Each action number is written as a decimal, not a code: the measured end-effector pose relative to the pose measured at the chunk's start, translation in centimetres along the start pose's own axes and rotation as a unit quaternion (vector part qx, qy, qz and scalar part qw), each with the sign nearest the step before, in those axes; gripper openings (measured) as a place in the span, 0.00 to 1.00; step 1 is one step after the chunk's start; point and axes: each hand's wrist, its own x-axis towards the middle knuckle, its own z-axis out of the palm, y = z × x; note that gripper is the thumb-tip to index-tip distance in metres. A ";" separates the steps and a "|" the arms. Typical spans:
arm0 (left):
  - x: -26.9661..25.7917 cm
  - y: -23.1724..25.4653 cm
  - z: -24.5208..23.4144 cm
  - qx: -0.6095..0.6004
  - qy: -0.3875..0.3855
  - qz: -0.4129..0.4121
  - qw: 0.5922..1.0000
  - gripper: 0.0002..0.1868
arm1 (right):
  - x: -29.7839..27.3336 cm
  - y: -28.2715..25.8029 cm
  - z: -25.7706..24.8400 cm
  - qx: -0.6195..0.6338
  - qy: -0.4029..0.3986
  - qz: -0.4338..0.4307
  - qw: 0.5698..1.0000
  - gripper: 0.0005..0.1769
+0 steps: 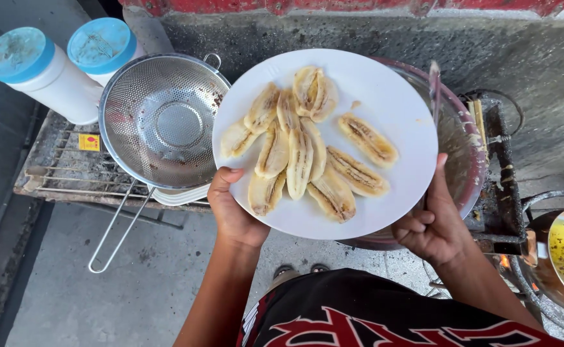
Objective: Dipping sliced bananas into a bowl of batter and then placing them into a pot of hot oil for frying.
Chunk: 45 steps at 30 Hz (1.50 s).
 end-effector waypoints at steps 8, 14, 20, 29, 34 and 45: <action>-0.6 -0.1 -0.5 0.015 0.029 -0.042 0.999 0.38 | -0.4 -0.6 0.9 0.013 -0.001 -0.086 0.996 0.29; -1.8 0.8 0.1 0.012 0.021 -0.091 0.996 0.39 | -0.3 -0.2 1.9 -0.099 0.075 -0.054 0.991 0.10; -2.3 0.5 -0.4 0.021 0.029 -0.074 0.997 0.41 | 1.4 -1.3 0.1 -0.098 -0.032 -0.077 0.992 0.13; -4.2 14.0 4.9 0.520 0.029 0.476 0.709 0.19 | 3.0 -2.9 -2.8 -0.122 0.025 -0.107 0.986 0.10; -5.0 15.3 9.8 0.510 0.075 0.457 0.725 0.19 | 2.5 -2.8 -1.5 -0.113 0.047 -0.096 0.988 0.09; 0.6 13.7 7.2 0.483 0.103 0.359 0.792 0.25 | 2.7 -3.4 -2.0 -0.085 0.020 -0.110 0.990 0.08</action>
